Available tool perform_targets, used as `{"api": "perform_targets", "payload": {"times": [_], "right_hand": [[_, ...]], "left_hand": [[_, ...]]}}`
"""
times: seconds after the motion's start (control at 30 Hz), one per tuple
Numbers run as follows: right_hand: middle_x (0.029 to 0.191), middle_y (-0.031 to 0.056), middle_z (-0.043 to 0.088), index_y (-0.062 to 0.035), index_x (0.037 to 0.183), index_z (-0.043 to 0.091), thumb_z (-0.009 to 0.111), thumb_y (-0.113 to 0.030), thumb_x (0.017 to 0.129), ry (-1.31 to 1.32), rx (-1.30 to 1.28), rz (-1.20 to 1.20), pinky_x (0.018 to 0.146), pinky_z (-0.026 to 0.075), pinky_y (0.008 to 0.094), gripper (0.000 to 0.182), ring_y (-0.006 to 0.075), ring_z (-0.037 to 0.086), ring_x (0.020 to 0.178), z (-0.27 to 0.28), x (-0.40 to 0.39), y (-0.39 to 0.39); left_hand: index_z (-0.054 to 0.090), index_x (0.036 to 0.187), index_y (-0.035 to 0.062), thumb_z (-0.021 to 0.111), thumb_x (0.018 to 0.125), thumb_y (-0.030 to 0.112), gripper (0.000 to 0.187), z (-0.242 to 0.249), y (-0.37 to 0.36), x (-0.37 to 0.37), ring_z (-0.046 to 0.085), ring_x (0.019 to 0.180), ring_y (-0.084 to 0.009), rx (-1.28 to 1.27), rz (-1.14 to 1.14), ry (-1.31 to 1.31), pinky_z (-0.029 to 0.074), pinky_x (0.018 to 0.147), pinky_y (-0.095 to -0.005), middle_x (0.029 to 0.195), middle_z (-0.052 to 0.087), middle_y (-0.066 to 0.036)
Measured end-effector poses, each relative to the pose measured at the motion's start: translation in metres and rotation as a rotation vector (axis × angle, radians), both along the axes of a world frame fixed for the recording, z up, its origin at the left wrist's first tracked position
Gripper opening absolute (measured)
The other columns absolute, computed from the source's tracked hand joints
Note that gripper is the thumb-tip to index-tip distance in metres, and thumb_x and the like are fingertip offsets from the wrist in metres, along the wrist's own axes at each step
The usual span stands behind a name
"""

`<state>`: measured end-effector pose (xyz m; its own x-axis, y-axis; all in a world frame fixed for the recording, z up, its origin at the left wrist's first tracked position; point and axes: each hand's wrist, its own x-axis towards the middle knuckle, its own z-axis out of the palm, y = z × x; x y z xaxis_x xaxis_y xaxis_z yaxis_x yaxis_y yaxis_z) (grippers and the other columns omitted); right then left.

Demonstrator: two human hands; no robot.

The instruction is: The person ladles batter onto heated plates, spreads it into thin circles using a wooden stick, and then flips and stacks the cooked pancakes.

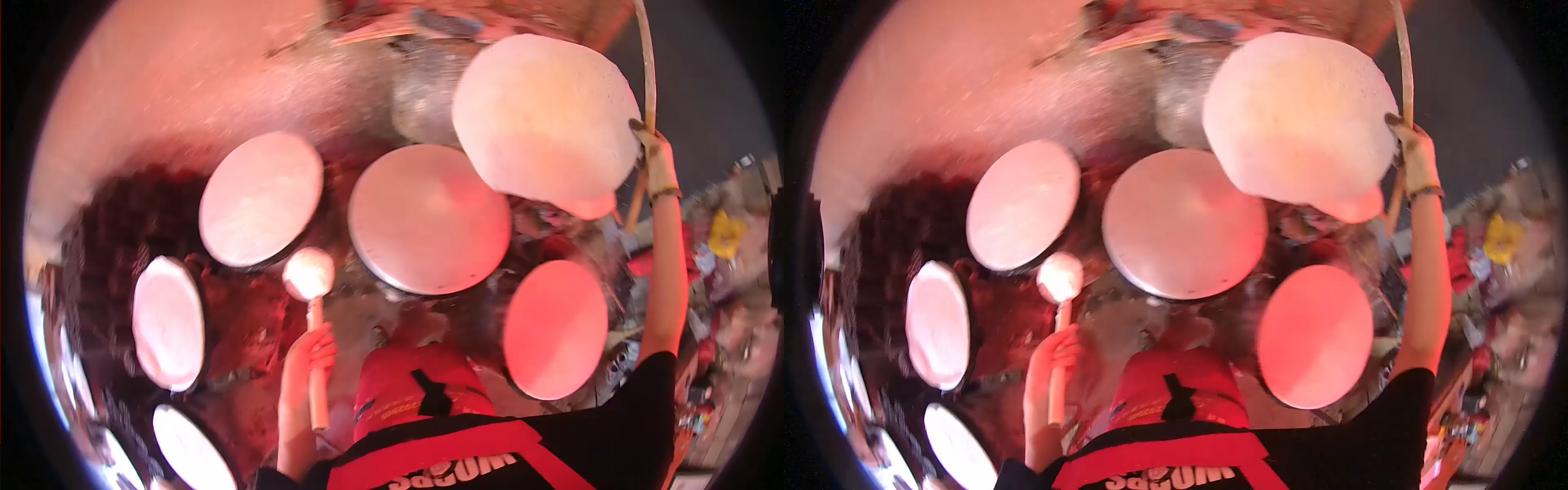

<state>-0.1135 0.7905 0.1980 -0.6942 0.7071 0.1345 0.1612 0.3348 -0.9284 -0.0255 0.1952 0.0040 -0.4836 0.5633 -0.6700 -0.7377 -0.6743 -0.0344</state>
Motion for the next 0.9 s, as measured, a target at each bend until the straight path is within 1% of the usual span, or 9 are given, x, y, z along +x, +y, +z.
{"api": "perform_targets", "payload": {"times": [0.13,0.23,0.33,0.57,0.73,0.77,0.8,0.83,0.9], "right_hand": [[0.06,-0.0019,0.042,-0.0069,0.109,0.065,0.065,-0.034,0.081,0.208,-0.12,-0.097,0.044,0.036,0.0256,0.04,0.0099,0.04,0.047,-0.039,0.04,0.122],[0.055,-0.0032,0.038,-0.0132,0.076,0.053,0.064,-0.024,0.083,0.364,-0.534,-0.179,0.041,0.034,0.028,0.017,0.0124,0.038,0.043,-0.1,0.043,0.171],[0.056,-0.0019,0.039,-0.0122,0.096,0.057,0.062,-0.025,0.086,0.341,-0.661,-0.311,0.04,0.037,0.0297,0.017,0.0135,0.039,0.043,-0.193,0.041,0.203],[0.067,0.0012,0.057,-0.0113,0.098,0.058,0.056,-0.028,0.088,0.185,-0.992,-0.639,0.048,0.045,0.0347,0.02,0.0211,0.056,0.056,-0.362,0.025,0.228],[0.088,0.0106,0.068,-0.0053,0.096,0.064,0.05,-0.03,0.088,0.188,-0.772,-0.621,0.065,0.052,0.0388,0.029,0.0249,0.066,0.078,-0.381,0.03,0.23],[0.093,0.0099,0.067,-0.0066,0.101,0.063,0.05,-0.029,0.088,0.035,-0.457,-0.436,0.068,0.052,0.038,0.029,0.0245,0.065,0.083,-0.489,0.025,0.302],[0.099,0.0092,0.066,-0.0078,0.105,0.061,0.05,-0.028,0.088,-0.072,-0.116,-0.309,0.07,0.053,0.0372,0.03,0.0241,0.065,0.088,-0.499,0.032,0.301],[0.09,0.0054,0.062,-0.011,0.101,0.06,0.052,-0.027,0.088,0.11,-0.338,-0.266,0.062,0.05,0.0348,0.022,0.0215,0.061,0.077,-0.517,0.036,0.283],[0.071,-0.0021,0.055,-0.0173,0.092,0.058,0.056,-0.024,0.09,0.487,-0.802,-0.232,0.047,0.043,0.0301,0.008,0.0162,0.054,0.055,-0.354,0.071,0.096]], "left_hand": [[0.044,0.095,0.0029,0.04,0.096,0.006,0.006,0.0,0.028,0.017,0.034,0.048,-0.0058,0.137,0.129,-0.061,0.027,0.035,-0.0172,0.068,0.04,0.0],[0.047,0.112,-0.0037,0.041,0.095,0.004,0.019,0.015,0.053,0.045,0.036,0.051,-0.0072,0.086,0.239,-0.112,0.031,0.039,-0.0179,0.069,0.041,-0.001],[0.044,0.11,-0.0052,0.041,0.095,0.007,0.02,0.02,0.067,0.077,0.044,0.056,-0.0092,0.112,0.237,-0.033,0.038,0.043,-0.0205,0.072,0.046,-0.004],[0.044,0.112,-0.0053,0.042,0.094,0.009,0.024,0.044,0.111,0.133,0.046,0.055,-0.0101,-0.03,0.323,-0.026,0.04,0.045,-0.0208,0.075,0.049,-0.006],[0.043,0.114,-0.0054,0.043,0.094,0.011,0.026,0.052,0.115,0.173,0.048,0.054,-0.0107,-0.043,0.391,-0.007,0.042,0.045,-0.0211,0.077,0.051,-0.008],[0.043,0.114,-0.0054,0.043,0.094,0.011,0.026,0.053,0.112,0.183,0.048,0.054,-0.0108,-0.037,0.414,0.006,0.042,0.046,-0.0211,0.078,0.051,-0.008],[0.043,0.115,-0.0054,0.043,0.094,0.011,0.027,0.053,0.108,0.197,0.048,0.054,-0.011,-0.028,0.442,0.023,0.042,0.046,-0.0212,0.078,0.052,-0.008],[0.043,0.115,-0.0054,0.043,0.094,0.012,0.027,0.05,0.1,0.214,0.049,0.054,-0.0111,-0.002,0.476,0.036,0.043,0.046,-0.0212,0.079,0.052,-0.008],[0.043,0.116,-0.0054,0.044,0.094,0.012,0.028,0.048,0.087,0.258,0.049,0.054,-0.0113,0.029,0.572,0.064,0.043,0.046,-0.0213,0.08,0.053,-0.009]]}}
